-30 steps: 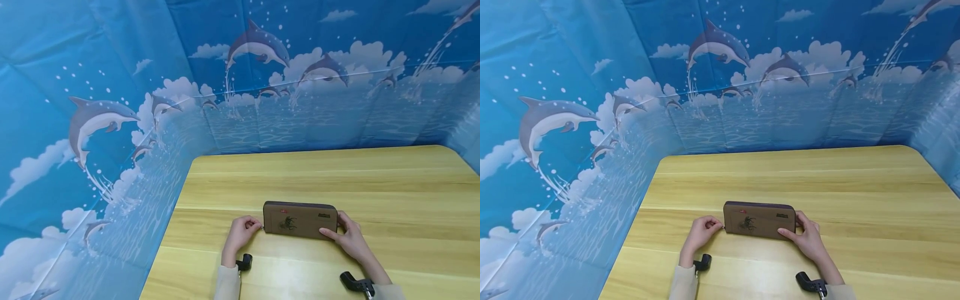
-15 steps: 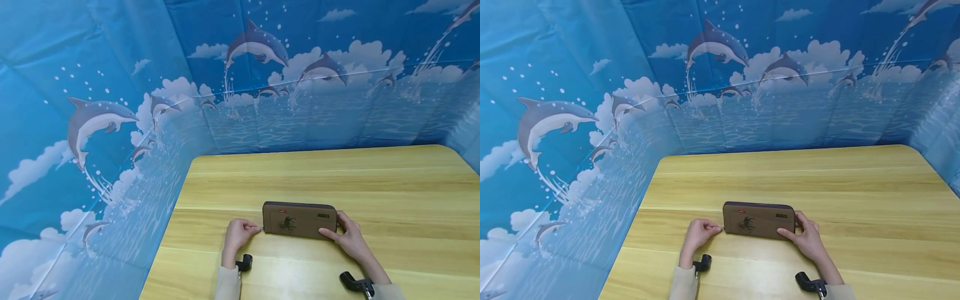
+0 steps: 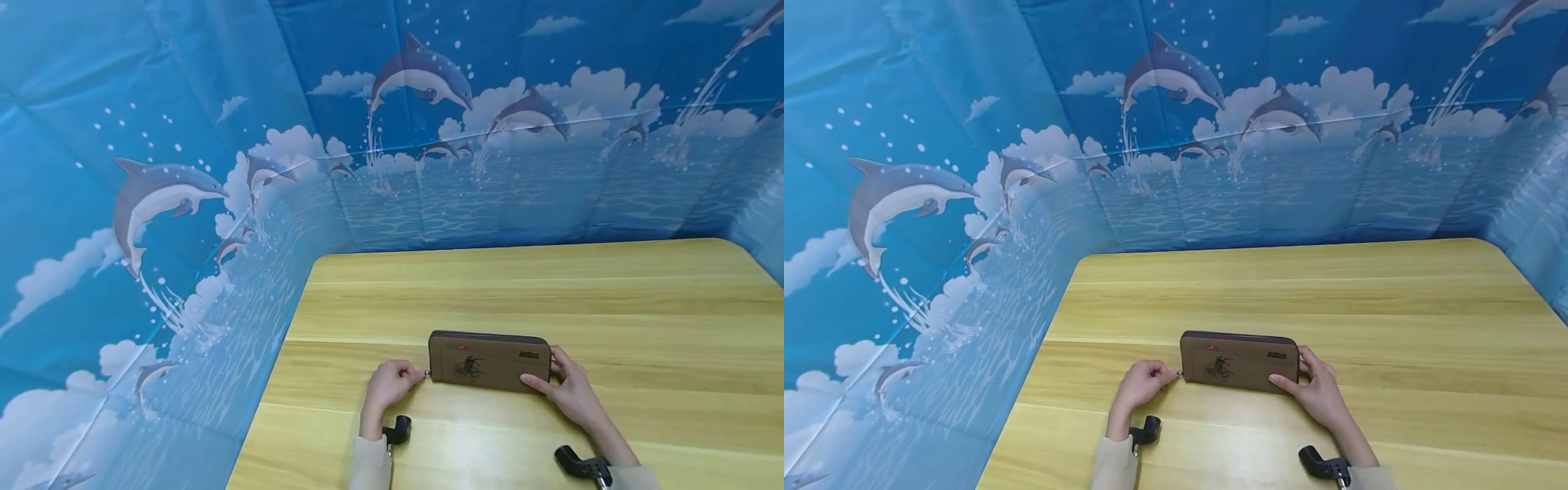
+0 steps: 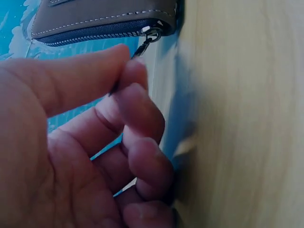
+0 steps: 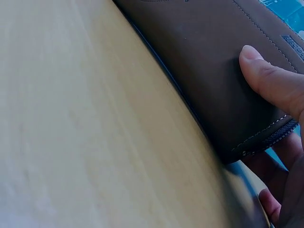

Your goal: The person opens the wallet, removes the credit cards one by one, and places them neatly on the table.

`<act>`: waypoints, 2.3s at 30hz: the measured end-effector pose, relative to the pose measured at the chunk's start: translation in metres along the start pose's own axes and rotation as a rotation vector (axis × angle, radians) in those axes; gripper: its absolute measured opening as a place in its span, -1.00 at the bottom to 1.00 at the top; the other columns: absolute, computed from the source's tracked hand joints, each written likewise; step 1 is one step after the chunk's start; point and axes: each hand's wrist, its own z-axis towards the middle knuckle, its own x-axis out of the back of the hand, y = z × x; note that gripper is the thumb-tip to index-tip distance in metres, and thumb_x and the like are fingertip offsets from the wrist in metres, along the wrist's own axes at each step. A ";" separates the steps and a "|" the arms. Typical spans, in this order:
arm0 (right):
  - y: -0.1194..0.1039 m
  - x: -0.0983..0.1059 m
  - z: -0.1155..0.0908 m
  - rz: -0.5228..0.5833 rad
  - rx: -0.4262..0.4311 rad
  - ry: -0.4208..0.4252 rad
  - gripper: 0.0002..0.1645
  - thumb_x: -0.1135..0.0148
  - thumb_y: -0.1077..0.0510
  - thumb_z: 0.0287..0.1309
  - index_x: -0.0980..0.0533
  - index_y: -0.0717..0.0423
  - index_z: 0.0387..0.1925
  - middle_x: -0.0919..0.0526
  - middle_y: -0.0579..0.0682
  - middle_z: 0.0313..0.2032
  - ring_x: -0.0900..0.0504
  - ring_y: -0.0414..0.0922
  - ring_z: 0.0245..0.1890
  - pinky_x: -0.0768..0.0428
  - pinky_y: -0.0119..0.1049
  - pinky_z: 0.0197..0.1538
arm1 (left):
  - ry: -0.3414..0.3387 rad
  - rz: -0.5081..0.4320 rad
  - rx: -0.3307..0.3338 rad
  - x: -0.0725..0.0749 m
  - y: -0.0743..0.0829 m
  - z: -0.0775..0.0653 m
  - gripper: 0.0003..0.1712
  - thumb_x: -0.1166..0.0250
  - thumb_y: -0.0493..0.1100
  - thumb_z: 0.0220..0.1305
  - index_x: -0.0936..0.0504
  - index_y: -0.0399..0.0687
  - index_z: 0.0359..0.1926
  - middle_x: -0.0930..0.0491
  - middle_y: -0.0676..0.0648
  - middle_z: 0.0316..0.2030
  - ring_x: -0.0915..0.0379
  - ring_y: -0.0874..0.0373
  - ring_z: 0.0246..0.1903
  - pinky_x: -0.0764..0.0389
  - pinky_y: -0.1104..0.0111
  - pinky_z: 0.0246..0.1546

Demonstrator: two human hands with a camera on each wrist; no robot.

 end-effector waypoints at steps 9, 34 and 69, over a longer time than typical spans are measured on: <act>0.001 -0.001 0.001 -0.021 0.066 0.006 -0.39 -0.44 0.27 -0.02 -0.43 0.13 0.11 -0.71 0.00 -0.24 -0.65 -0.22 -0.27 -0.49 -0.52 -0.19 | -0.030 -0.130 0.032 0.000 0.002 0.003 -0.60 -0.24 -0.06 0.26 -0.56 -0.15 -0.67 -0.45 0.05 -0.70 -0.23 0.26 -0.68 -0.24 0.42 -0.61; 0.004 -0.005 0.000 0.009 0.149 0.034 -0.45 -0.43 0.39 -0.07 -0.48 0.17 0.01 -0.68 -0.03 -0.26 -0.64 -0.22 -0.31 -0.51 -0.52 -0.23 | -0.002 -0.460 -0.003 -0.002 0.001 0.007 -0.62 -0.19 -0.15 0.29 -0.50 -0.29 -0.62 -0.27 0.07 -0.72 -0.10 0.25 -0.69 -0.17 0.44 -0.63; -0.001 -0.005 0.002 0.004 0.189 -0.008 -0.46 -0.39 0.39 -0.02 -0.45 0.15 0.04 -0.66 -0.03 -0.23 -0.61 -0.21 -0.28 -0.54 -0.47 -0.25 | -0.010 -0.455 0.073 0.008 0.010 0.013 -0.58 -0.19 -0.14 0.31 -0.51 -0.48 -0.52 -0.25 0.01 -0.69 -0.09 0.20 -0.67 -0.16 0.41 -0.60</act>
